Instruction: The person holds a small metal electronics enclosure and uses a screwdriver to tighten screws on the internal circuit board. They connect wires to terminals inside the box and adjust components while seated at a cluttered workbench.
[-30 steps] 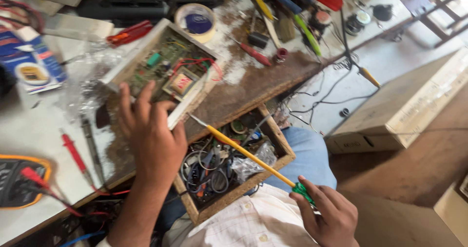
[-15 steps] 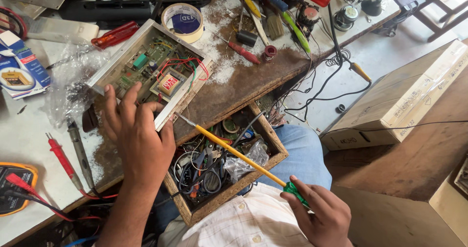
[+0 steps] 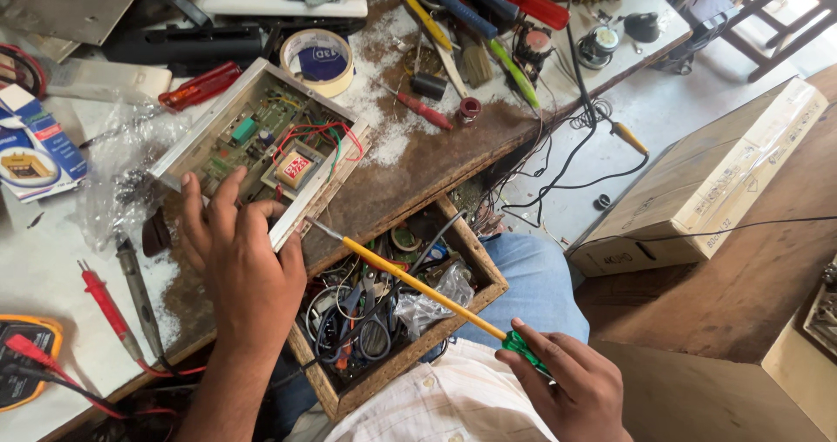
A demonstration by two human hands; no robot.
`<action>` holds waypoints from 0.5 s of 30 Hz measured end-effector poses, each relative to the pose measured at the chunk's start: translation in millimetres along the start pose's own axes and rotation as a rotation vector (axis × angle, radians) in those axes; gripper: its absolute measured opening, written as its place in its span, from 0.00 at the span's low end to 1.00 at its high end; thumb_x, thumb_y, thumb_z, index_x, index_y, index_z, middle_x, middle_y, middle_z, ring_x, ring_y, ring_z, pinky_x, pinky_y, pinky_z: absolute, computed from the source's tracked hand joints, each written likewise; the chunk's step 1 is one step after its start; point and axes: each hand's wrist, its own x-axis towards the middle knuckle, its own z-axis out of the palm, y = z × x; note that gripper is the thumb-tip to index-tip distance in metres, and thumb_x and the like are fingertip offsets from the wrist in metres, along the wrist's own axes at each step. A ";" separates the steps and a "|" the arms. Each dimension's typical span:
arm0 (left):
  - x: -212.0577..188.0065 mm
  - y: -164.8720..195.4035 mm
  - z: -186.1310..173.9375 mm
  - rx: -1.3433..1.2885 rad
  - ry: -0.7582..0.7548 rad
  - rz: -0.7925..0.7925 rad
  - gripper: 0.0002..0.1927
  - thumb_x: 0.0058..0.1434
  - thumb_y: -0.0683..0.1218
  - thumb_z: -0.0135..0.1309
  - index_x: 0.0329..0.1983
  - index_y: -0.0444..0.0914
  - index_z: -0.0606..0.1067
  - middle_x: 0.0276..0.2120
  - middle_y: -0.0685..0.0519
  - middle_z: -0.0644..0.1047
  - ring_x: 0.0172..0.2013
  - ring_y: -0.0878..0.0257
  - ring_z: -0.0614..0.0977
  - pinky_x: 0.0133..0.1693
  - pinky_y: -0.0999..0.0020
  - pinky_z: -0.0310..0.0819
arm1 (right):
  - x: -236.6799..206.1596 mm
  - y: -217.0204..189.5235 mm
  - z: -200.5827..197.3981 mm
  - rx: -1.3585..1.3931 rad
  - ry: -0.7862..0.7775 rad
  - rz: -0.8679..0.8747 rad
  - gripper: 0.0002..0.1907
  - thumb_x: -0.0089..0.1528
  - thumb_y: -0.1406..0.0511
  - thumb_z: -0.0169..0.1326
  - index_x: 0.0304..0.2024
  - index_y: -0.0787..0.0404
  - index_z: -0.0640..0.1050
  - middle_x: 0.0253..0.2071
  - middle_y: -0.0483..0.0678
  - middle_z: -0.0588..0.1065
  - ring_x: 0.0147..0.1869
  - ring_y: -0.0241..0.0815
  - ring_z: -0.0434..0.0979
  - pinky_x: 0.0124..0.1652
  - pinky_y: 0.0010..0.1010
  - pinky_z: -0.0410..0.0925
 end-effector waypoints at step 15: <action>2.5 -3.9 6.4 -0.006 0.076 0.040 0.14 0.56 0.41 0.63 0.44 0.33 0.76 0.66 0.41 0.69 0.75 0.34 0.57 0.73 0.36 0.53 | 11.8 20.4 -13.3 0.066 -0.416 0.455 0.16 0.58 0.57 0.65 0.44 0.58 0.84 0.33 0.49 0.82 0.33 0.45 0.86 0.34 0.36 0.76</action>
